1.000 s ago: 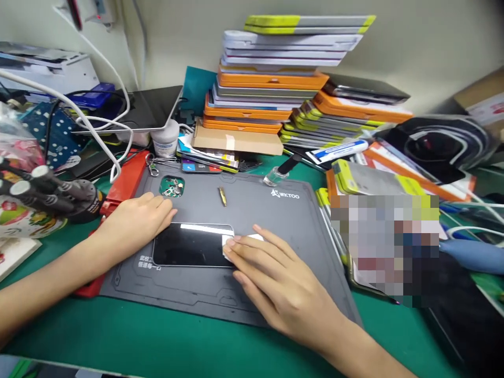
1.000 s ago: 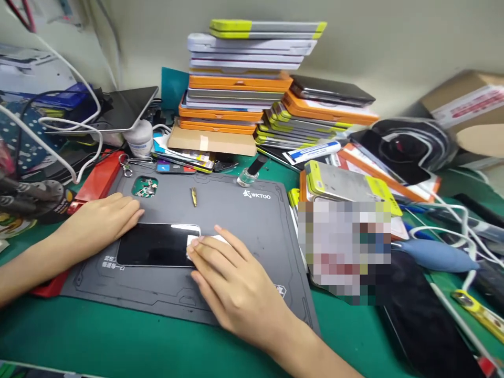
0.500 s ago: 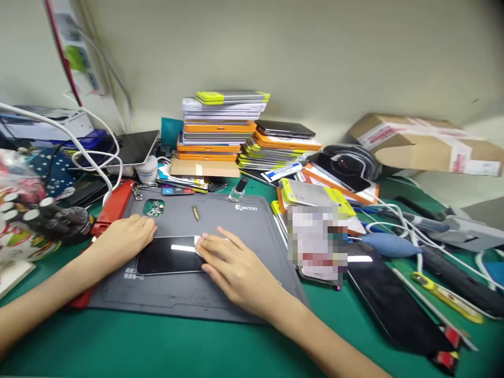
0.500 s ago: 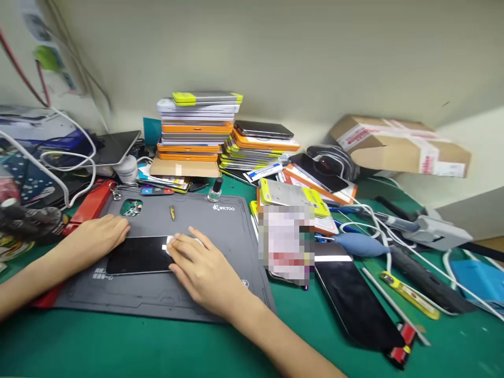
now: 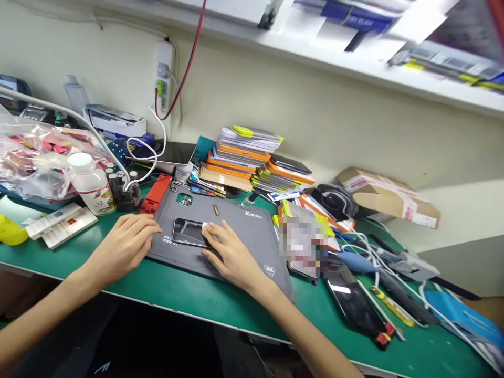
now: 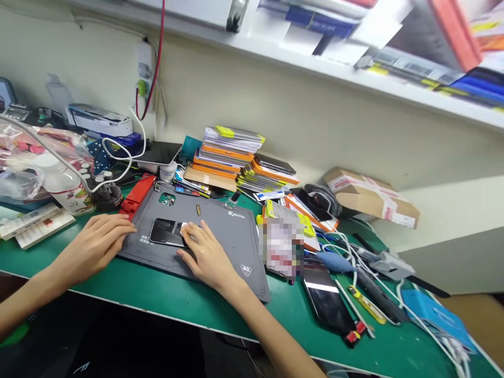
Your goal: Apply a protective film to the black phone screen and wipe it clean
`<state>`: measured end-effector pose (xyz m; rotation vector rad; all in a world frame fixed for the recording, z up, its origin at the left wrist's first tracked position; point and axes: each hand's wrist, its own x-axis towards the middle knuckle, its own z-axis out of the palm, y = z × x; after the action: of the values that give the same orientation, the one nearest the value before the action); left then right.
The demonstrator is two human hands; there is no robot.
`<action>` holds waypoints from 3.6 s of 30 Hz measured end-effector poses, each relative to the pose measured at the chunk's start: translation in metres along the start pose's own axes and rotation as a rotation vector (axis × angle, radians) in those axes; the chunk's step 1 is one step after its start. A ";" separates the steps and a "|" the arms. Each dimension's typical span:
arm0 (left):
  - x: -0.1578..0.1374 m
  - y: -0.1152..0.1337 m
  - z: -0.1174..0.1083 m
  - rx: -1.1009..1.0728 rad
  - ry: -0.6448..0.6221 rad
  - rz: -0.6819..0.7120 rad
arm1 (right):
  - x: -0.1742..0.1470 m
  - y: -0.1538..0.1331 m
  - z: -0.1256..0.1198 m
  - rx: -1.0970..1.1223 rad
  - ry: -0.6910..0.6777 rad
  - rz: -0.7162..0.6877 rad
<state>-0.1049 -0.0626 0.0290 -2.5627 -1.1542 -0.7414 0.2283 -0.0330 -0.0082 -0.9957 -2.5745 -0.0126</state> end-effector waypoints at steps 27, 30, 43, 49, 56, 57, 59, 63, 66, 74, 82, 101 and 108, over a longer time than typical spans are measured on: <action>-0.018 0.003 0.033 0.091 -0.011 0.051 | 0.024 -0.047 0.014 -0.006 0.012 -0.063; -0.016 0.004 0.030 0.087 -0.030 0.047 | -0.002 -0.027 0.006 0.008 0.017 -0.022; -0.012 0.005 0.028 0.057 -0.058 0.045 | 0.039 -0.037 0.007 0.007 -0.004 -0.040; -0.011 0.005 0.027 0.064 -0.054 0.039 | 0.073 -0.027 0.012 0.039 -0.019 -0.055; -0.012 0.006 0.028 0.037 -0.059 0.013 | 0.075 -0.014 0.018 0.126 0.008 0.014; -0.012 0.006 0.027 0.035 -0.057 0.011 | 0.075 -0.012 0.018 0.128 0.005 0.016; -0.012 0.006 0.027 0.031 -0.051 0.009 | 0.073 -0.009 0.017 0.128 -0.011 0.011; -0.013 0.004 0.027 0.033 -0.043 0.020 | 0.055 -0.004 0.010 0.093 -0.027 0.039; -0.014 0.003 0.028 0.041 -0.033 0.012 | 0.029 0.005 0.003 0.061 -0.042 0.096; -0.015 0.002 0.026 0.034 -0.016 -0.009 | -0.038 0.008 -0.005 0.082 0.018 0.179; -0.016 -0.002 0.028 0.043 -0.027 -0.018 | -0.030 -0.022 0.001 0.006 0.107 0.154; 0.056 -0.017 0.036 -0.068 -0.279 0.005 | -0.035 0.025 -0.016 0.058 0.205 0.187; 0.112 -0.030 0.057 -0.296 -0.545 0.012 | -0.023 0.064 -0.052 0.094 0.274 0.357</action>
<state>-0.0441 0.0511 0.0409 -3.1393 -1.2425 -0.2149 0.3037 -0.0072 0.0242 -1.3033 -2.1060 0.0625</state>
